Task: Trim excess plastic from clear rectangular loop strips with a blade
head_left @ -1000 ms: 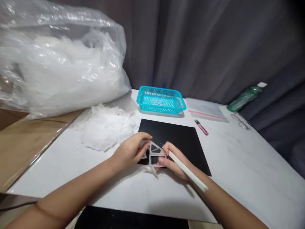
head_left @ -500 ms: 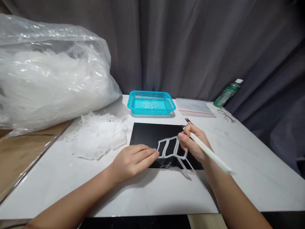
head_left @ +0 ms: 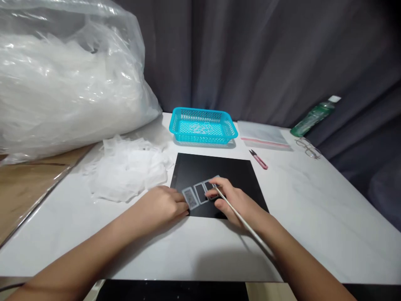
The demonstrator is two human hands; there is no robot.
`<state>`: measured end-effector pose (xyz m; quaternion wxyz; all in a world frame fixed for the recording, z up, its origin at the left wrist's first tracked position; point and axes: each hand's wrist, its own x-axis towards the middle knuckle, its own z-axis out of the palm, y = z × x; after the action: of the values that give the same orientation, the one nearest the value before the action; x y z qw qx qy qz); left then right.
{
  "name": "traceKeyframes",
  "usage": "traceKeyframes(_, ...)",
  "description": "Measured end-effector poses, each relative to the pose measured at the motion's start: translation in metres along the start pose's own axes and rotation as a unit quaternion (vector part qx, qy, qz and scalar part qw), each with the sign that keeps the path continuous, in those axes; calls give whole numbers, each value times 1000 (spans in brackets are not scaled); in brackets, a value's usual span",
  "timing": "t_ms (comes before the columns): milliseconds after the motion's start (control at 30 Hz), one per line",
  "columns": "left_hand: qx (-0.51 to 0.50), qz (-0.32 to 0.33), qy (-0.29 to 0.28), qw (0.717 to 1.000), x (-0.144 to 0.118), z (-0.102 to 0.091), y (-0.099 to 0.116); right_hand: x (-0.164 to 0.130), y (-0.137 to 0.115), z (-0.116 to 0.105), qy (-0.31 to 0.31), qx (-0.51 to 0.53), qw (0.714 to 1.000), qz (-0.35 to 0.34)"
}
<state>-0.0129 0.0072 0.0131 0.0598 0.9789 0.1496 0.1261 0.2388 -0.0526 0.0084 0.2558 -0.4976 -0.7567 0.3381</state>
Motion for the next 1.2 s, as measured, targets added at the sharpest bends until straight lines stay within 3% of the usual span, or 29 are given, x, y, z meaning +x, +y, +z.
traceKeyframes(100, -3, -30, -72, 997, -7, -7, -6, 4, -3, 3, 10, 130, 991, 20)
traceKeyframes(267, -25, -70, -150, 986, -16, -10, 0, 36, -9, 0, -99, 215, 961, 141)
traceKeyframes(400, -5, -53, -143, 988, -20, -8, 3, 54, -4, 11, -108, 231, 954, 159)
traceKeyframes(567, 43, -55, -149, 986, -19, -7, 3, 51, 6, 23, -83, 204, 967, 125)
traceKeyframes(833, 54, -61, -163, 983, -18, 1, 2, 54, 7, 16, -158, 172, 965, 118)
traceKeyframes(1200, 35, -59, -151, 986, -15, 0, 2, 52, 6, 16, -174, 172, 962, 121)
